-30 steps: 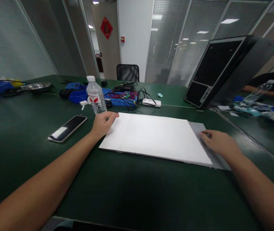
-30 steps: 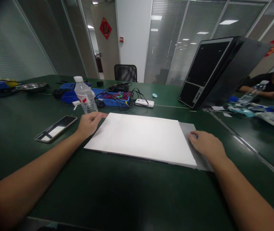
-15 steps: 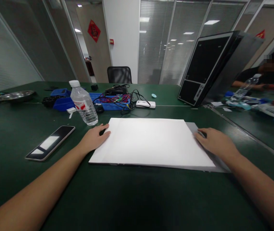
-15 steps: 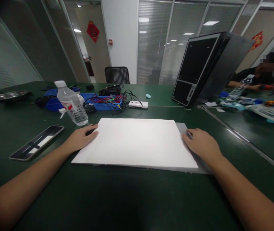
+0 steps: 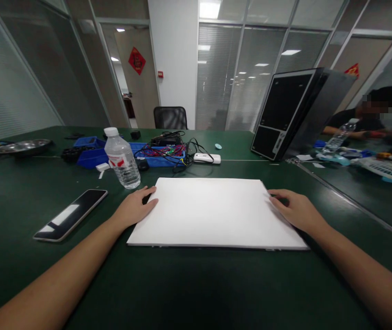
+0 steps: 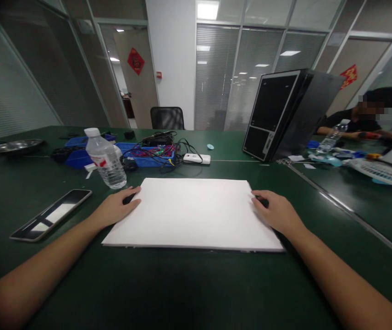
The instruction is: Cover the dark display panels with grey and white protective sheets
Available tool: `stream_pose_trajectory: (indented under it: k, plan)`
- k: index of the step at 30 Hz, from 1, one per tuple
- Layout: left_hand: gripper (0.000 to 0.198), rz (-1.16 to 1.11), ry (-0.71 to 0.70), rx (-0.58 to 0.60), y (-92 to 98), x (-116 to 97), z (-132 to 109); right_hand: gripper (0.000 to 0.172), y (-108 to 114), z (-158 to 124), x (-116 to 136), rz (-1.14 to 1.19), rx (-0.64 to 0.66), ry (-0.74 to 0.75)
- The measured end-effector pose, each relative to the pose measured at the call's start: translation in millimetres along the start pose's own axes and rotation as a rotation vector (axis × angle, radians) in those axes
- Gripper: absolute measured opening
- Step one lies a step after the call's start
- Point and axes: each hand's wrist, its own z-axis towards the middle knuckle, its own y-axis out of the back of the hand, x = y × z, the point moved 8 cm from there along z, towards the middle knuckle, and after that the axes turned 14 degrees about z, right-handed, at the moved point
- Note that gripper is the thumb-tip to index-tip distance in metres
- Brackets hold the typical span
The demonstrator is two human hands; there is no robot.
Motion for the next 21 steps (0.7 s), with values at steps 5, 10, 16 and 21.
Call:
stream_pose_trajectory:
  k: [5, 10, 16, 21]
  plan:
    - [0.061, -0.002, -0.026, 0.003, -1.1, 1, 0, 0.051, -7, 2, -11, 0.021, 0.028, 0.011]
    - [0.054, -0.011, -0.063, -0.016, -2.2, -1, 1, 0.058, -20, 5, -29, 0.006, 0.072, -0.008]
    - [0.055, -0.013, -0.074, -0.031, -3.6, 2, 0, 0.073, -29, 8, -45, -0.027, 0.084, -0.066]
    - [0.053, -0.007, -0.075, -0.032, -5.1, 4, 1, 0.076, -33, 7, -50, -0.029, 0.106, -0.083]
